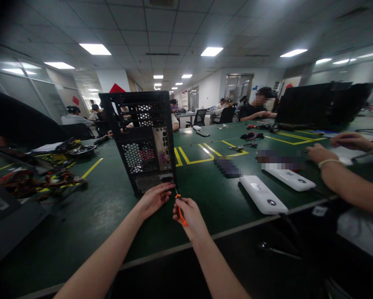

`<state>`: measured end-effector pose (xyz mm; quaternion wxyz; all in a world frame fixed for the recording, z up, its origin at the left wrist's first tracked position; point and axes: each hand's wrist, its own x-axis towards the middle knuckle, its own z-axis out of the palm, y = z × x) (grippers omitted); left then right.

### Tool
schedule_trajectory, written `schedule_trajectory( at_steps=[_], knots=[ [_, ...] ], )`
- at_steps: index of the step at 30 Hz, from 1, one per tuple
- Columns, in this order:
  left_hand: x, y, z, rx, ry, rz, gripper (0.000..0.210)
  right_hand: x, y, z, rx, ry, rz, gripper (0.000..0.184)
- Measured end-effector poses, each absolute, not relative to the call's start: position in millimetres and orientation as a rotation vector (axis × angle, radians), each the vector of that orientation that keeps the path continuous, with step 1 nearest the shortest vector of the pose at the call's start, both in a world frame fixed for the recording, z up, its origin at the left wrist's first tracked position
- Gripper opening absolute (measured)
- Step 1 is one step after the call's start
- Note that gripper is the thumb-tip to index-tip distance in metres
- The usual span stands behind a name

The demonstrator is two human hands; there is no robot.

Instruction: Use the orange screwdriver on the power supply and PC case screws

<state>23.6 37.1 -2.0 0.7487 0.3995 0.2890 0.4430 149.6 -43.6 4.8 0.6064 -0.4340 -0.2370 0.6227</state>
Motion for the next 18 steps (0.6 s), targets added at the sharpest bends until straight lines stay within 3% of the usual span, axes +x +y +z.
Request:
schedule_trajectory(
  at_steps=[12, 18],
  knots=[
    [23.7, 38.8, -4.1, 0.876, 0.621, 0.969, 0.027, 151.9, -45.7, 12.9, -0.855, -0.35, 1.657, 0.011],
    [23.2, 37.1, -2.2, 0.865, 0.631, 0.975, 0.026, 141.7, -45.0, 5.0, -0.793, -0.344, 1.529, 0.01]
  ],
)
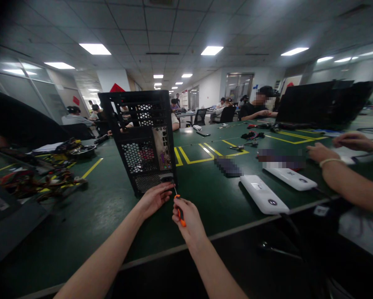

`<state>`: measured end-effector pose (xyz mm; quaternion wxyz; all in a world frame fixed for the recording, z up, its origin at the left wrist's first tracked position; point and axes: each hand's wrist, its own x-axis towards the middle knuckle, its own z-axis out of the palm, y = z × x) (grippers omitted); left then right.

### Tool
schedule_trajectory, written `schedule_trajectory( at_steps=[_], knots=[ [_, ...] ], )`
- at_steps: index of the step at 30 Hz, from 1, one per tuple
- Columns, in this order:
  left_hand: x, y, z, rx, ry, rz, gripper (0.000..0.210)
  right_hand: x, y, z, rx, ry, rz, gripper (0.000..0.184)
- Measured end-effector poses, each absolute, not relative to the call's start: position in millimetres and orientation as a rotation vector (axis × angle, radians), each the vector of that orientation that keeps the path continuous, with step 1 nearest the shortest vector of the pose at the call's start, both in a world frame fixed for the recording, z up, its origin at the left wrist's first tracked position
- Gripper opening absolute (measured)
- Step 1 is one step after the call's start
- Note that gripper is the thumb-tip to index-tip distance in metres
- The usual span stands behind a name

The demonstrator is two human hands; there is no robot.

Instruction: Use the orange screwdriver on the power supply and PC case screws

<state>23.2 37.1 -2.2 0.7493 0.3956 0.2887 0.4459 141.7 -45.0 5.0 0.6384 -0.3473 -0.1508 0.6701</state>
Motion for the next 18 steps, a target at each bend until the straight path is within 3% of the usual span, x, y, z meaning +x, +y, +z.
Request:
schedule_trajectory(
  at_steps=[3, 8, 18],
  knots=[
    [22.4, 36.9, -1.3, 0.865, 0.625, 0.97, 0.026, 138.6, -45.0, 4.7, -0.814, -0.328, 1.486, 0.015],
    [22.9, 35.6, 0.8, 0.867, 0.626, 0.959, 0.027, 140.5, -47.3, 10.3, -0.81, -0.264, 1.578, 0.007],
    [22.7, 34.4, 2.2, 0.859, 0.613, 0.951, 0.025, 144.9, -48.3, 12.6, -0.74, -0.224, 1.728, 0.02]
  ],
)
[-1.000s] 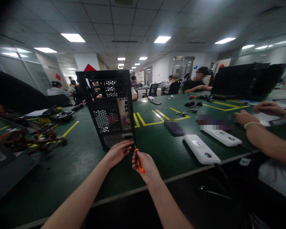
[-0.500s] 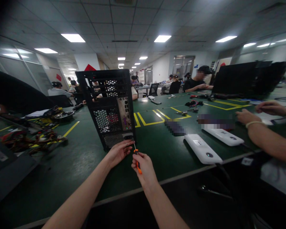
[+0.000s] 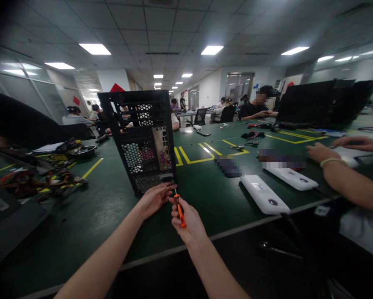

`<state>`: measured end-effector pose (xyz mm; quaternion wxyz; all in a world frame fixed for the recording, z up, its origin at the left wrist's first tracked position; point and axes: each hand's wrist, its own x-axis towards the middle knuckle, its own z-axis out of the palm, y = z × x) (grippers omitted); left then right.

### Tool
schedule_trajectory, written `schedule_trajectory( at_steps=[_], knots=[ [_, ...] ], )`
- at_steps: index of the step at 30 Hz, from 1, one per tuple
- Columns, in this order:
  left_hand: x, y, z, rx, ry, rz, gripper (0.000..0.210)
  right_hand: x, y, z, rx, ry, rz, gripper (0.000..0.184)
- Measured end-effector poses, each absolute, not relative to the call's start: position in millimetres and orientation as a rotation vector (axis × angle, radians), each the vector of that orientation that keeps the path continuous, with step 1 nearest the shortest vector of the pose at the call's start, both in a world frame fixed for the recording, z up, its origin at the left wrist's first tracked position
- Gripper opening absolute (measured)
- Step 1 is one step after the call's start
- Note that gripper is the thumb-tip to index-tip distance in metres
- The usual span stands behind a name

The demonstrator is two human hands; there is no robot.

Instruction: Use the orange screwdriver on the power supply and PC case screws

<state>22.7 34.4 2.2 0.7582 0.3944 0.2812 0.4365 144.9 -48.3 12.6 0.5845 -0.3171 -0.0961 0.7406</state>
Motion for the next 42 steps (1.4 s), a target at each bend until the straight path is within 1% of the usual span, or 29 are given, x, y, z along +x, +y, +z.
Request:
schedule_trajectory(
  at_steps=[4, 5, 8, 10, 15, 17, 23, 26, 28, 34, 40, 42],
  knots=[
    [22.8, 33.4, 3.2, 0.867, 0.609, 0.946, 0.025, 145.1, -47.2, 10.8, -0.834, -0.42, 1.584, 0.01],
    [22.9, 33.2, 3.4, 0.866, 0.609, 0.947, 0.025, 144.7, -46.5, 8.6, -0.859, -0.459, 1.519, 0.01],
    [23.0, 33.5, 3.2, 0.863, 0.61, 0.949, 0.024, 144.1, -44.2, -1.7, -0.969, -0.599, 1.272, 0.023],
    [22.8, 34.3, 2.4, 0.864, 0.6, 0.95, 0.024, 145.6, -44.7, -8.4, -1.106, -0.799, 1.049, 0.026],
    [22.0, 36.5, 0.5, 0.867, 0.587, 0.942, 0.025, 153.8, -56.5, -7.4, -1.425, -1.26, 0.38, 0.021],
    [22.1, 36.9, 0.2, 0.87, 0.593, 0.939, 0.025, 154.7, -61.0, -1.2, -1.491, -1.359, 0.245, 0.022],
    [21.5, 35.9, 1.3, 0.897, 0.588, 0.938, 0.027, 142.5, -61.1, 7.6, -1.471, -1.467, 0.221, 0.021],
    [20.9, 34.4, 3.2, 0.906, 0.58, 0.937, 0.026, 133.8, -61.4, 2.1, -1.493, -1.52, 0.152, 0.031],
    [21.1, 33.9, 4.3, 0.902, 0.583, 0.938, 0.025, 130.3, -63.0, -0.6, -1.504, -1.555, 0.092, 0.034],
    [22.6, 38.2, 0.1, 0.889, 0.578, 0.924, 0.025, 132.2, -66.2, 13.0, -1.458, -1.595, 0.084, 0.026],
    [22.8, 39.4, -3.7, 0.888, 0.526, 0.927, 0.026, 127.4, -64.4, 21.4, -1.518, -1.871, -0.211, 0.019],
    [22.9, 38.4, -2.6, 0.888, 0.526, 0.93, 0.026, 126.4, -64.6, 17.1, -1.472, -1.97, -0.263, 0.022]
  ],
)
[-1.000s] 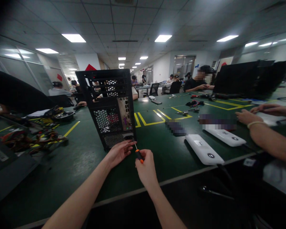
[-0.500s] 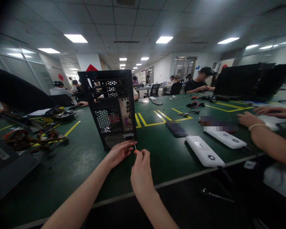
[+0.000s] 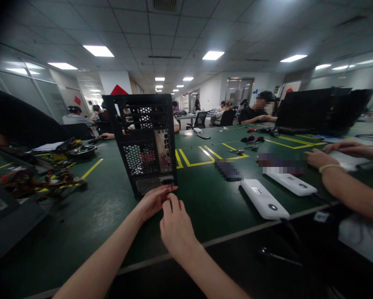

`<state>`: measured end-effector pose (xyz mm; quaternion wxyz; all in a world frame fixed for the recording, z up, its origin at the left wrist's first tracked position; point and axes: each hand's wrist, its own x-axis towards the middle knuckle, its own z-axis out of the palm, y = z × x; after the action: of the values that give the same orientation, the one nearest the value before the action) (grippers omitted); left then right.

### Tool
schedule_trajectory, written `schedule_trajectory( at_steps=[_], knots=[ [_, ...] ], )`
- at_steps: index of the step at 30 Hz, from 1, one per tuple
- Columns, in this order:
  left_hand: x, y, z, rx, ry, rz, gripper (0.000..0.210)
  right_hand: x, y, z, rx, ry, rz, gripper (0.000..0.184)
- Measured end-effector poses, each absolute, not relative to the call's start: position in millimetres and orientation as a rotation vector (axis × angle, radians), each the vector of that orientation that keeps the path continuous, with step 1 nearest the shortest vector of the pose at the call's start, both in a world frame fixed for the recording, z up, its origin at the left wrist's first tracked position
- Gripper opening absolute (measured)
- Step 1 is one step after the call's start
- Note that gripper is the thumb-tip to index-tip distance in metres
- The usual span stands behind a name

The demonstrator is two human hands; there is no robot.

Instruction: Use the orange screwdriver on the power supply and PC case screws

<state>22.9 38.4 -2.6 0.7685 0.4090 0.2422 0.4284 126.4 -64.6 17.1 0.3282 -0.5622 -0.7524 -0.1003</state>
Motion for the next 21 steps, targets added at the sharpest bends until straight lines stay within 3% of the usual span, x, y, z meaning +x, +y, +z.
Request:
schedule_trajectory(
  at_steps=[4, 12, 21],
  knots=[
    [22.8, 36.9, -0.9, 0.901, 0.524, 0.938, 0.024, 135.6, -61.1, 6.9, -1.309, -2.12, -0.427, 0.031],
    [21.3, 35.5, 0.8, 0.903, 0.579, 0.925, 0.027, 188.7, -38.4, 6.4, -1.0, -2.092, -0.638, 0.013],
    [21.1, 36.6, -0.6, 0.904, 0.59, 0.931, 0.029, 197.5, -36.1, -1.5, -0.871, -2.372, -0.842, 0.014]
  ],
)
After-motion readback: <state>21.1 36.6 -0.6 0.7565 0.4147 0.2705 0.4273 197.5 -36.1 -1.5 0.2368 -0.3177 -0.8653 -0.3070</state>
